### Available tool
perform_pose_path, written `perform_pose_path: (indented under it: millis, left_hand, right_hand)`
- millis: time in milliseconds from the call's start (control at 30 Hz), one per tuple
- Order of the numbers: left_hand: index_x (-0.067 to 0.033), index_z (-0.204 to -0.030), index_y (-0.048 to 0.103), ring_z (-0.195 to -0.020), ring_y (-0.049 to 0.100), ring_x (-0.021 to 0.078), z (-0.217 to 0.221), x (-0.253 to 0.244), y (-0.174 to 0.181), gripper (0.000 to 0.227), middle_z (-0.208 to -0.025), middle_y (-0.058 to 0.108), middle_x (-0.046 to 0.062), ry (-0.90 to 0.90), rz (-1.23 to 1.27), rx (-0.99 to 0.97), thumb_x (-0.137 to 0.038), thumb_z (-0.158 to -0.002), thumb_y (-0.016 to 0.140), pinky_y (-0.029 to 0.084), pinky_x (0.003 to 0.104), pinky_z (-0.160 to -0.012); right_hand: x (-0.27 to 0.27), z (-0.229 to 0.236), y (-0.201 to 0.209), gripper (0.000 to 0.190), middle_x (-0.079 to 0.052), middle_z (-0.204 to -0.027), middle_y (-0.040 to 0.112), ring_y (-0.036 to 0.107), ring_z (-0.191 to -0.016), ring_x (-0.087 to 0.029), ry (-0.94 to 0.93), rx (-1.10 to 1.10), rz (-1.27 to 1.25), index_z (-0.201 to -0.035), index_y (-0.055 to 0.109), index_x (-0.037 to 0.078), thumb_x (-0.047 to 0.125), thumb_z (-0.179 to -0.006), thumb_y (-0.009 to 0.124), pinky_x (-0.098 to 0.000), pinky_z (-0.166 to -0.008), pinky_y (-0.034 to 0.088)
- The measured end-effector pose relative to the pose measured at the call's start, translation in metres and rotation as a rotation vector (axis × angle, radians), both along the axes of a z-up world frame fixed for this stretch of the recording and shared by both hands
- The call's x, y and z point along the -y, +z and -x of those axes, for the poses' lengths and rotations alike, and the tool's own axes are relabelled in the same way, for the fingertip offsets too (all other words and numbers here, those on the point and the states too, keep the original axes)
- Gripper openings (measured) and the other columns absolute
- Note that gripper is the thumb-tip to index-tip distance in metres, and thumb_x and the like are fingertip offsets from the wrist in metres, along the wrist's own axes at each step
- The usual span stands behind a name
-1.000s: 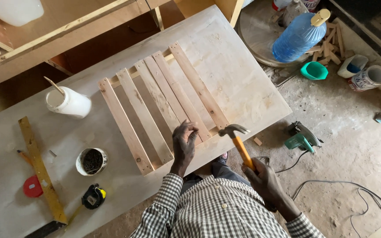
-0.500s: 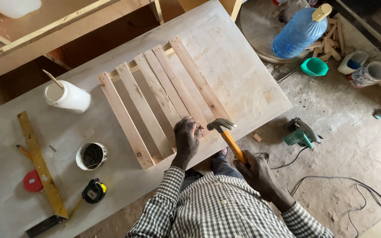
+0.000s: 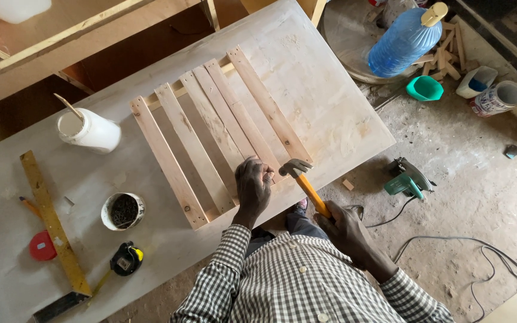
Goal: The person applies glue to a wooden plank using a brush and places it onto a wooden pallet frame. They then use a hammer to drive nails into the plank, securing it to the frame.
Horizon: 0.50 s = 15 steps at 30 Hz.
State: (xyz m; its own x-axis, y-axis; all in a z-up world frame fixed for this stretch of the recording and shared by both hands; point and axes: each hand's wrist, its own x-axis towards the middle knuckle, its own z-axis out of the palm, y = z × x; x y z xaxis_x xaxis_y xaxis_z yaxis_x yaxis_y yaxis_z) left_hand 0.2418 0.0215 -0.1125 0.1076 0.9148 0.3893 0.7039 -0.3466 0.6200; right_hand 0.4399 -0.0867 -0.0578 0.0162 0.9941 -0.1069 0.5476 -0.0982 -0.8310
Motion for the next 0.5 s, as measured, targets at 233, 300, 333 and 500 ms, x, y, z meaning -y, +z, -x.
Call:
perform_pose_path:
  millis: [233, 300, 333, 500]
  left_hand:
    - [-0.0172, -0.073, 0.055, -0.104, 0.05, 0.0256, -0.0015, -0.0001, 0.0068, 0.008, -0.085, 0.054, 0.002, 0.019, 0.061, 0.043, -0.017, -0.068, 0.061, 0.032, 0.039, -0.091]
    - [-0.0176, -0.074, 0.056, -0.104, 0.05, 0.0258, -0.0012, -0.0006, 0.0069, 0.008, -0.085, 0.054, 0.002, 0.015, 0.069, 0.049, -0.017, -0.068, 0.061, 0.032, 0.039, -0.091]
    - [-0.018, -0.074, 0.056, -0.104, 0.05, 0.026, -0.001, -0.0005, 0.0069, 0.009, -0.085, 0.054, 0.002, 0.011, 0.075, 0.056, -0.017, -0.068, 0.062, 0.032, 0.039, -0.091]
    - [-0.0174, -0.075, 0.056, -0.105, 0.049, 0.0262, 0.0002, -0.0007, 0.009, 0.008, -0.085, 0.053, 0.003, -0.001, 0.09, 0.049, -0.017, -0.069, 0.061, 0.032, 0.039, -0.091]
  right_hand:
    - [0.0, -0.0024, -0.001, 0.019, -0.016, -0.045, 0.048, 0.052, -0.043, -0.036, -0.008, 0.005, 0.08, -0.085, 0.06, 0.011, 0.026, -0.073, 0.059, -0.0392, -0.044, 0.04]
    - [0.0009, -0.0023, -0.0017, 0.019, -0.015, -0.044, 0.047, 0.053, -0.043, -0.034, -0.026, 0.0, 0.075, -0.084, 0.061, 0.011, 0.026, -0.072, 0.06, -0.0374, -0.044, 0.04]
    - [0.0016, -0.0023, -0.002, 0.018, -0.014, -0.044, 0.046, 0.053, -0.042, -0.032, -0.042, -0.004, 0.069, -0.084, 0.061, 0.012, 0.025, -0.072, 0.061, -0.0357, -0.043, 0.04]
    - [0.0019, -0.0043, -0.0028, 0.018, -0.017, -0.047, 0.048, 0.054, -0.046, -0.035, -0.039, 0.019, 0.104, -0.086, 0.061, 0.014, 0.026, -0.073, 0.06, -0.0379, -0.045, 0.041]
